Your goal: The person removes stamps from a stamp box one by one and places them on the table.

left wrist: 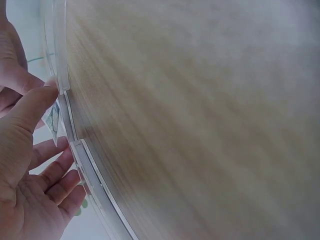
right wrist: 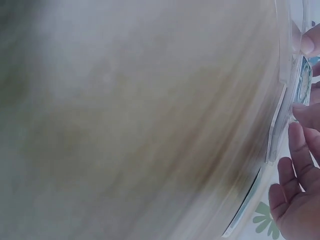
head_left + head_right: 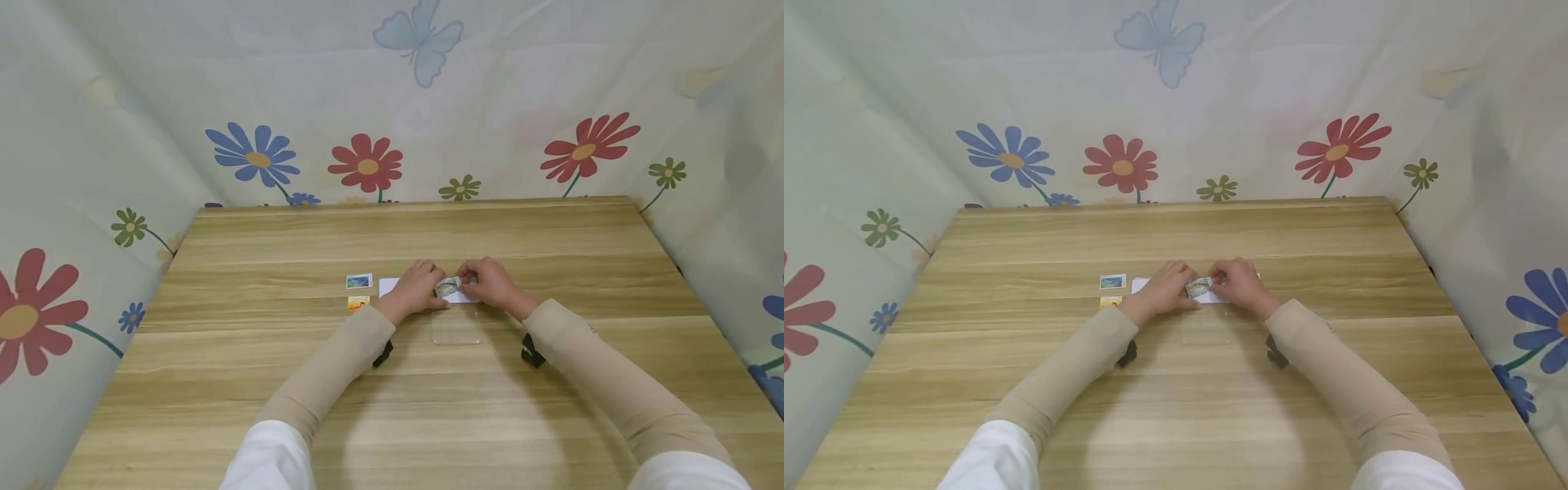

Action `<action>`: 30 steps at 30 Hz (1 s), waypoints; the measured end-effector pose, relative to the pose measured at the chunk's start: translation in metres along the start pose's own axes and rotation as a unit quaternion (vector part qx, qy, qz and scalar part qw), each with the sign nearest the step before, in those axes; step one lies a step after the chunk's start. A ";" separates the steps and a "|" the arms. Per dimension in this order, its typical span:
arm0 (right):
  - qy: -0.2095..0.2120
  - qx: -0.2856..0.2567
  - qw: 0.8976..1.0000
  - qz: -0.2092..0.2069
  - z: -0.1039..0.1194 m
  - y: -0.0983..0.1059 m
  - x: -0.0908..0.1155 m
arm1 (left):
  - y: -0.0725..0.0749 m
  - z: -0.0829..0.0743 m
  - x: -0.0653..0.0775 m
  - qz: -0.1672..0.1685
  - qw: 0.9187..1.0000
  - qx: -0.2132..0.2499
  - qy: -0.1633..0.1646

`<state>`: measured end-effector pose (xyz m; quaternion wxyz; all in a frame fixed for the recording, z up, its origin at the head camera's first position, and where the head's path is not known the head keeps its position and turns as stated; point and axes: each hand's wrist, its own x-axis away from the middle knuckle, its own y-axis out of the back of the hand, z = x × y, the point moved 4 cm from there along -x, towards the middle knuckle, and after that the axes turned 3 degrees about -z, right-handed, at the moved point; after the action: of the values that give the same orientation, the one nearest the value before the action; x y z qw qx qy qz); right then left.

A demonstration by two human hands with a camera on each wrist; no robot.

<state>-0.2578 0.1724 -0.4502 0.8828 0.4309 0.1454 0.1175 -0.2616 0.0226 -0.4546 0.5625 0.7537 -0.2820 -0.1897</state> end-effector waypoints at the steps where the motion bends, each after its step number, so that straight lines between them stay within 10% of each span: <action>1: 0.001 -0.003 1.000 0.001 0.000 0.000 0.000 | 0.000 0.000 0.000 0.000 1.000 0.000 0.000; 30: -0.024 -0.023 0.999 -0.004 -0.003 0.012 0.004 | 0.000 0.001 -0.002 0.013 1.000 -0.002 0.001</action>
<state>-0.2557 0.1832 -0.4430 0.8963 0.4123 0.1236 0.1066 -0.2636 0.0230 -0.4550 0.5668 0.7491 -0.2906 -0.1822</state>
